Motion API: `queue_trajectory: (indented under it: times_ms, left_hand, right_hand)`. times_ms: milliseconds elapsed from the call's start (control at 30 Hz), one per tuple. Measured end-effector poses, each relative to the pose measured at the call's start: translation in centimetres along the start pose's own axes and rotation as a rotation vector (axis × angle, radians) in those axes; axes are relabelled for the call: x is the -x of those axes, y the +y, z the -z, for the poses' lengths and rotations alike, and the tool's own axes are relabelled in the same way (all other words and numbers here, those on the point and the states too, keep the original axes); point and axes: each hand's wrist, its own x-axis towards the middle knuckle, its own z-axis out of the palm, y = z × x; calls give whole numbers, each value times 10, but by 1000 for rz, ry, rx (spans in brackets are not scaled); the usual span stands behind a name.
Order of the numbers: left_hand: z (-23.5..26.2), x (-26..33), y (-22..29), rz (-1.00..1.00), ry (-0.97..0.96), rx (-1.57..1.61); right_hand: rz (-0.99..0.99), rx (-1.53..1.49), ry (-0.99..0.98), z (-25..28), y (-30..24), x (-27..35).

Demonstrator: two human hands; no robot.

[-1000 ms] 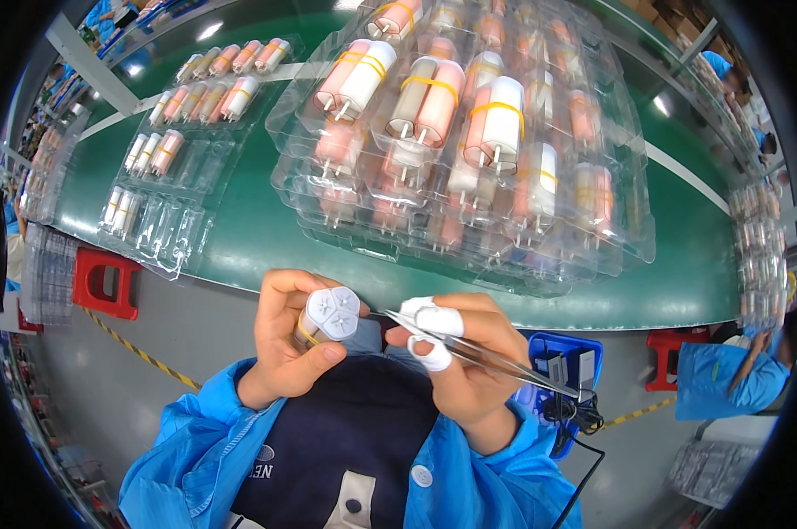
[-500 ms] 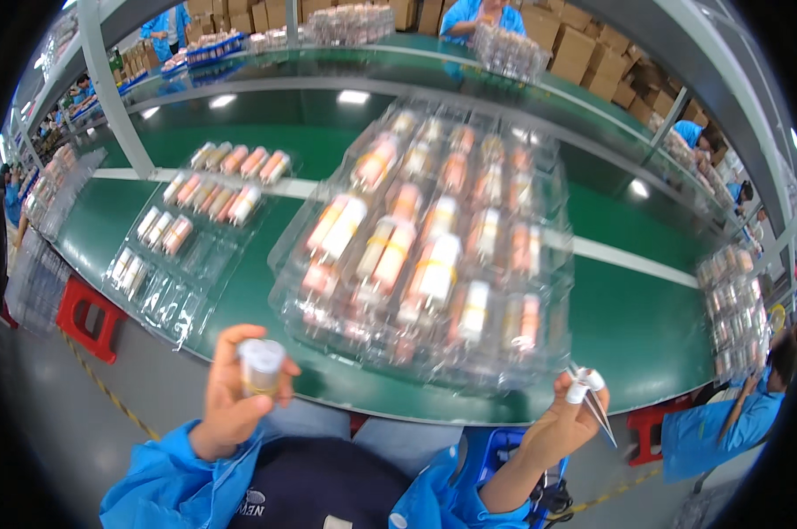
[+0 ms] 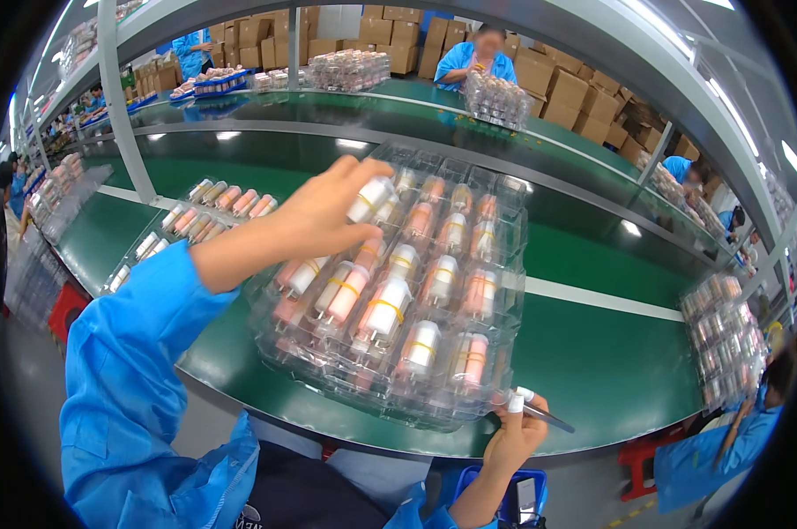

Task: The person uses tweezers to insert small white components into the open ends of cylindrical objects. They handle the items one at a time, picking them from a tray, performing the insertion, and placing them back into the tray. The process is repeated for multiple units.

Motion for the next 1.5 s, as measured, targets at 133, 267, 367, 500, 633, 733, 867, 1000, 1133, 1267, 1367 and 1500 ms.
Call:
queue_trajectory:
  times_ms: [133,267,367,500,633,733,867,1000,1133,1267,1367,1500]
  left_hand:
    - [-22,-27,4,24,-204,-381]
    - [-26,-19,-8,-40,-62,-395]
    - [-9,10,-3,-200,106,-333]
    - [17,78,43,-436,194,180]
    - [-5,167,76,-490,25,535]
    - [-31,197,91,-431,33,673]
    - [-79,233,81,-339,-8,787]
    - [-88,246,69,-5,-68,1120]
    - [-73,245,60,134,50,1181]
    - [-76,244,57,169,196,1298]
    - [-71,249,57,162,247,1300]
    - [-70,246,60,259,219,1426]
  right_hand:
    - [17,-17,-40,5,1,0]
    - [119,-16,7,3,4,0]
    - [217,-63,103,15,7,3]
    - [383,121,253,11,-3,38]
    - [403,173,-93,-30,-18,103]
    - [215,254,-420,-44,-1,126]
    - [119,436,-594,-52,11,132]
    - [-77,465,-621,-73,3,138]
    - [-296,265,-632,-97,15,140]
    - [-426,86,-684,-119,10,137]
    - [-508,-45,-754,-125,8,139]
    - [-567,-140,-717,-132,8,141]
